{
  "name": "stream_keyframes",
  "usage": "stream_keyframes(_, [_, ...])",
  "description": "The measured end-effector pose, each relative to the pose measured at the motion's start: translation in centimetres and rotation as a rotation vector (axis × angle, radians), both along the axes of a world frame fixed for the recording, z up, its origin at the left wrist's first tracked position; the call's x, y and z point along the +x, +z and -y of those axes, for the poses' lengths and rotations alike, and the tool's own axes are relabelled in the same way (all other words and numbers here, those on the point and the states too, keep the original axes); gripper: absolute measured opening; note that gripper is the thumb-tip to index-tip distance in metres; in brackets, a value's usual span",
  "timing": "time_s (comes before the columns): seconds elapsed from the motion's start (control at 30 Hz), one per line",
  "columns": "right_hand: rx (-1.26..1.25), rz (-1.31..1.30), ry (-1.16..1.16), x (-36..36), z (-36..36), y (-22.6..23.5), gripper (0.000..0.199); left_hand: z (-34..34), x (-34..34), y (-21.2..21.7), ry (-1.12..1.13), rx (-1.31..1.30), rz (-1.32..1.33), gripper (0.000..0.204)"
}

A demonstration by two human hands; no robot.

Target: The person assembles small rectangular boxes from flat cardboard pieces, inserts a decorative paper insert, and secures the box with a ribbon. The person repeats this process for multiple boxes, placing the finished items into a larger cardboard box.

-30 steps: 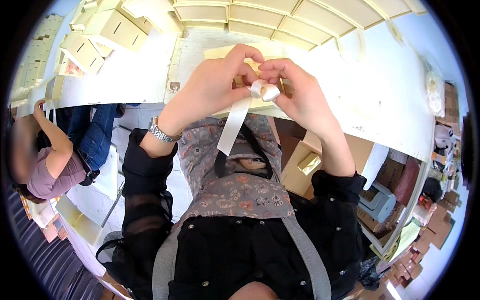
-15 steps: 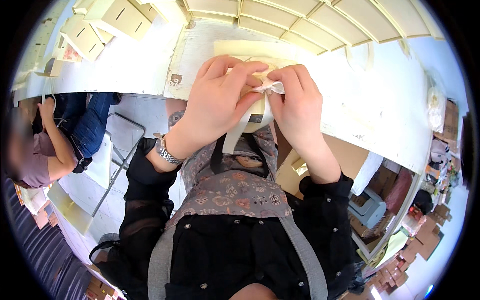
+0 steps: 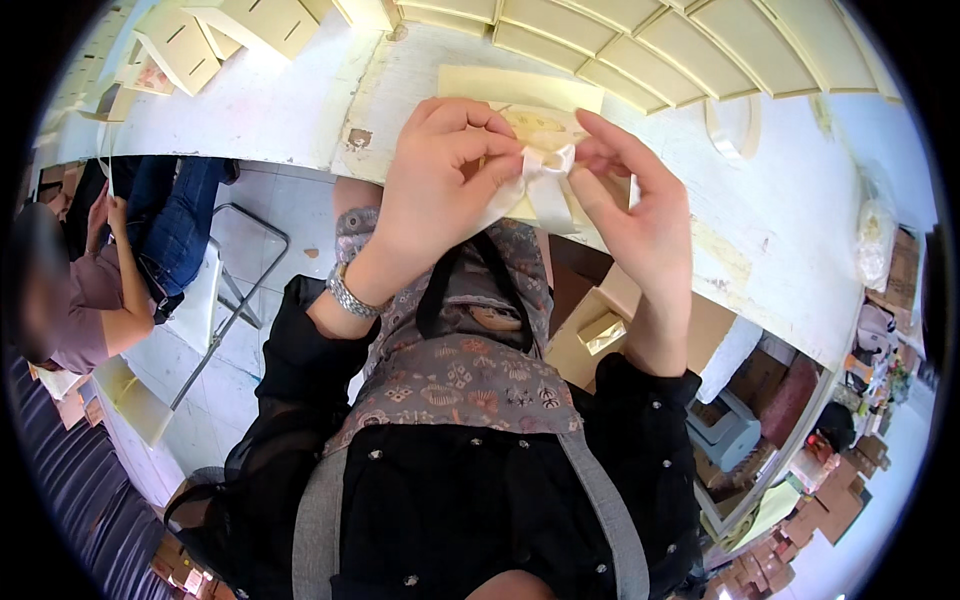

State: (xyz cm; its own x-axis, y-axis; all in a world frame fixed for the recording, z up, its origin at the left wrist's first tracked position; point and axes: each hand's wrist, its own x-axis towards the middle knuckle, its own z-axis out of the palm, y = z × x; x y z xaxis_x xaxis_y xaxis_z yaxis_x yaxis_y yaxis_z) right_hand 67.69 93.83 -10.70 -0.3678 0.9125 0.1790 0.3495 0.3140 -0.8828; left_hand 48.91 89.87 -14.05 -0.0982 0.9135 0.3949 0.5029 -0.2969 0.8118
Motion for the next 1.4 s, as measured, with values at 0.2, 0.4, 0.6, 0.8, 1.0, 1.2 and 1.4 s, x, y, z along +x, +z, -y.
stream_keyframes(0.2, [-0.109, -0.011, -0.140, -1.2, 0.7, 0.3, 0.018, 0.3, 0.1, 0.3, 0.023, 0.091, -0.126, 0.010])
stream_keyframes(0.4, [0.095, -0.069, -0.284, -1.4, 1.0, -1.4, 0.012, 1.5, -0.3, -0.7, 0.178, 0.058, 0.047, 0.015])
stream_keyframes(0.6, [0.091, -0.012, -0.295, -1.4, 1.7, -1.0, 0.012, 1.8, 1.3, -0.1, 0.251, 0.059, 0.087, 0.017])
stream_keyframes(0.8, [0.136, 0.051, -0.349, -1.4, 1.7, -1.1, 0.010, 2.0, 0.8, -2.5, 0.193, 0.273, 0.030, 0.015])
stream_keyframes(1.0, [0.330, 0.049, -0.447, -1.3, 2.9, -2.6, 0.009, 2.2, 1.4, -2.4, 0.219, 0.244, 0.106, 0.016])
stream_keyframes(1.2, [0.296, -0.026, -0.453, -1.1, 2.9, -3.1, 0.009, 2.4, 1.2, -3.1, 0.196, 0.271, 0.140, 0.021])
stream_keyframes(1.4, [-0.072, -0.205, -0.419, 3.8, -0.7, -2.2, 0.042, 3.4, -1.2, -2.8, -0.023, -0.001, 0.512, 0.072])
